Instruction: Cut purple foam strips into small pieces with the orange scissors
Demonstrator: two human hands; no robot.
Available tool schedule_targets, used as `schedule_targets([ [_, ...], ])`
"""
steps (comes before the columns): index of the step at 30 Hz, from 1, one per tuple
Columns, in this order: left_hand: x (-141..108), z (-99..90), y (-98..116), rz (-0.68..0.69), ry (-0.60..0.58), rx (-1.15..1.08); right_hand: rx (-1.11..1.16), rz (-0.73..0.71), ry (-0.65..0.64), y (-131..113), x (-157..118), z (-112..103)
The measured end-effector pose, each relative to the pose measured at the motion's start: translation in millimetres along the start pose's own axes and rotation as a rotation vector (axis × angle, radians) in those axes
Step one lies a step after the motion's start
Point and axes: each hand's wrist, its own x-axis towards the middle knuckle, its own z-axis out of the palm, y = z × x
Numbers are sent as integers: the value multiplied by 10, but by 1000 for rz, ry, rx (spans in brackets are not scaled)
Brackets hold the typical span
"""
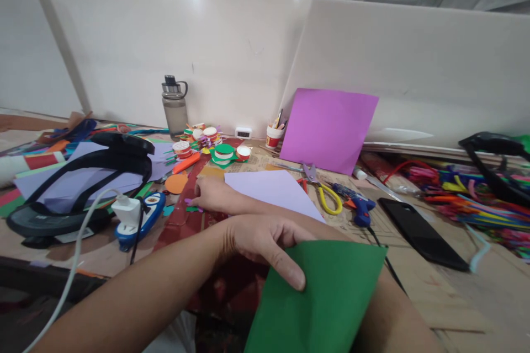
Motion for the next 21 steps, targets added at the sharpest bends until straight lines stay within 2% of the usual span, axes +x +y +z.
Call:
schedule_targets([
  [8,9,-1,-25,-38,8,39,39,-111,-52,109,8,-10],
  [12,21,-17,-49,-42,10,53,-14,-104,-38,127,-8,-22],
  [17,32,-31,-94,-80,37,90,-107,-102,-106,105,1,-26],
  [21,22,-28,-95,-61,36,87,-82,-63,-159,89,35,-12],
])
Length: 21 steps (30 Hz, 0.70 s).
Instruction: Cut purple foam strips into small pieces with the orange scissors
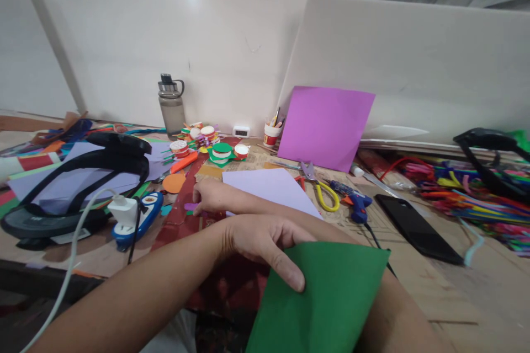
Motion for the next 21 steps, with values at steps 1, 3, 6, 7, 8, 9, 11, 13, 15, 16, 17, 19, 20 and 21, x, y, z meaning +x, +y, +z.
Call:
schedule_targets([
  [1,-1,1,3,8,4,-7,21,2,-9,-1,5,2],
  [3,-1,3,9,16,8,-17,61,-1,-19,1,4,7],
  [6,6,7,6,12,-12,-23,101,-24,-2,4,-19,15],
  [7,8,8,1,6,-22,-18,108,-32,7,4,-29,19],
  [8,10,9,-6,1,-29,-11,111,-41,17,3,-40,23],
  [9,12,8,-14,-4,-35,-4,108,-49,27,-1,-51,27],
  [11,14,1,-32,-7,-49,6,100,-51,40,-12,-72,28],
  [13,17,-13,-47,-3,-59,4,127,-39,47,-25,-95,13],
  [15,19,-30,-51,17,-47,-14,219,-23,66,-27,-116,-22],
  [16,18,-38,-49,33,-30,-24,289,-26,92,-22,-124,-45],
  [17,16,-47,-45,49,-11,-36,373,-36,137,-11,-128,-68],
  [19,6,-62,-35,72,15,-57,575,-62,267,23,-121,-101],
  [20,-1,-69,-30,78,23,-66,683,-69,341,46,-109,-106],
  [21,-8,-75,-25,77,27,-71,783,-72,405,72,-92,-99],
])
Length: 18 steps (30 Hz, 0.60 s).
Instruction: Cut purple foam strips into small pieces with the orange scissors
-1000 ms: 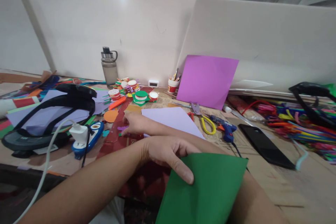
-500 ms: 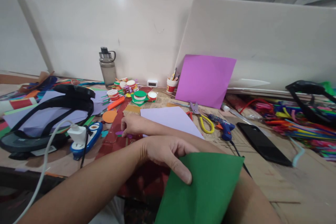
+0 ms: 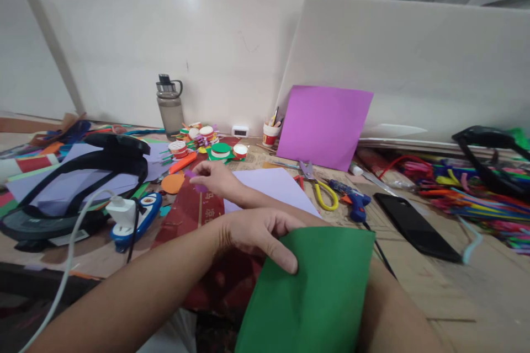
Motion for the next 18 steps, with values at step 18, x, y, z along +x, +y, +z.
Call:
schedule_targets([
  [18,-38,28,50,-34,42,38,-375,-101,-169,225,-127,82],
])
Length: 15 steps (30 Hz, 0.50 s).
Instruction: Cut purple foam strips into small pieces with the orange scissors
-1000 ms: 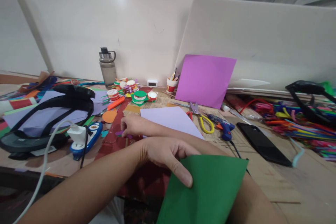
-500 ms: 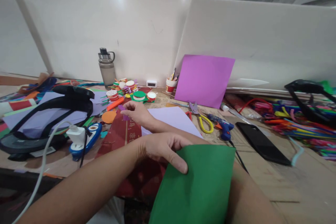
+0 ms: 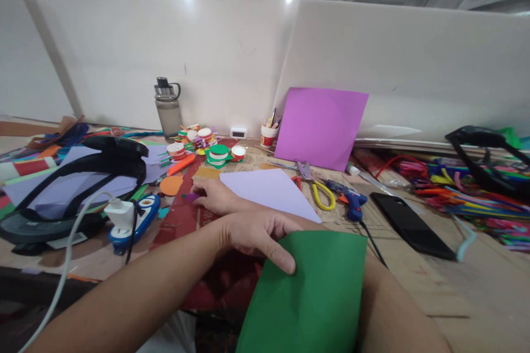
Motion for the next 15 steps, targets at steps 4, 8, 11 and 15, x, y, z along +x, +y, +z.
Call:
schedule_targets([
  [4,12,-3,-9,0,-6,2,-42,-7,6,-17,-10,26],
  [8,31,-60,-72,-8,28,-2,93,-20,75,47,29,-10],
  [11,36,-118,-120,-44,45,4,159,-4,210,170,110,-183],
  [15,39,-162,-155,-66,33,-6,74,119,437,420,214,-590],
])
